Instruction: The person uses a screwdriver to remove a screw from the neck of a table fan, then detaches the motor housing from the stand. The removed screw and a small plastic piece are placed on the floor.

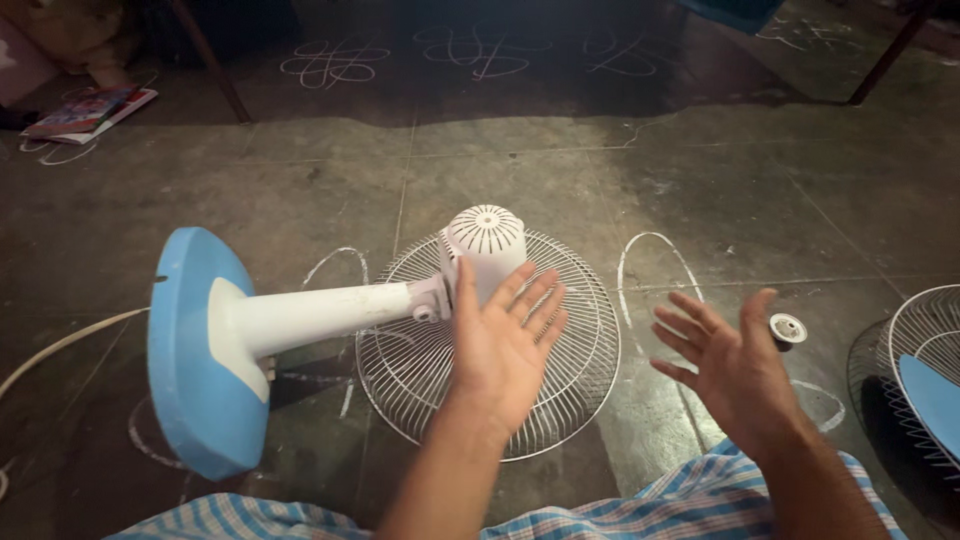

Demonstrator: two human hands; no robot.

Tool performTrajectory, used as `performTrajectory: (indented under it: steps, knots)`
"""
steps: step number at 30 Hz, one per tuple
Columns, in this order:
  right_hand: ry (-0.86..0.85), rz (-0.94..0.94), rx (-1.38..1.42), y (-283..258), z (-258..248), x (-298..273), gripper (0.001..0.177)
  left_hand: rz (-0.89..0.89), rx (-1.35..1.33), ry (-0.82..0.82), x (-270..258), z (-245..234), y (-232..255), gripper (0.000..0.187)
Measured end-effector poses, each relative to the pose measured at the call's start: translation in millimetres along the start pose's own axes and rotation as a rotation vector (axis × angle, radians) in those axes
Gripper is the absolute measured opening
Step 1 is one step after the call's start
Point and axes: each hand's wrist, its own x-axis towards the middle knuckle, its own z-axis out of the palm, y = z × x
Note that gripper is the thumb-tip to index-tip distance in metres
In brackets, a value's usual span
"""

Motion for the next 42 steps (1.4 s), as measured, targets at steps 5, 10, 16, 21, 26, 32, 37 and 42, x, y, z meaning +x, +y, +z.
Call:
performTrajectory:
  steps: [5, 10, 16, 21, 26, 32, 37, 42]
  knots:
    - [0.11, -0.014, 0.054, -12, -21, -3, 0.114, -0.056, -0.016, 0.032, 20, 18, -40, 0.1]
    - [0.262, -0.028, -0.055, -3, -56, 6, 0.113, -0.127, -0.007, 0.023, 41, 27, -78, 0.105]
    - [0.559, -0.004, -0.138, 15, -110, 35, 0.103, -0.235, -0.018, 0.03, 71, 29, -130, 0.104]
    - [0.688, 0.244, -0.198, 31, -145, 45, 0.098, -0.371, 0.048, 0.082, 95, 21, -188, 0.107]
    - [0.696, 0.416, -0.243, 45, -173, 62, 0.104, -0.536, 0.198, 0.161, 110, 6, -247, 0.11]
    - [0.644, 0.583, -0.26, 74, -199, 86, 0.117, -0.679, 0.385, 0.238, 126, -10, -298, 0.107]
    - [0.622, 0.607, -0.252, 91, -213, 106, 0.112, -0.728, 0.496, 0.257, 135, -24, -325, 0.094]
    - [0.594, 0.644, -0.37, 114, -231, 126, 0.097, -0.683, 0.547, 0.237, 144, -26, -334, 0.077]
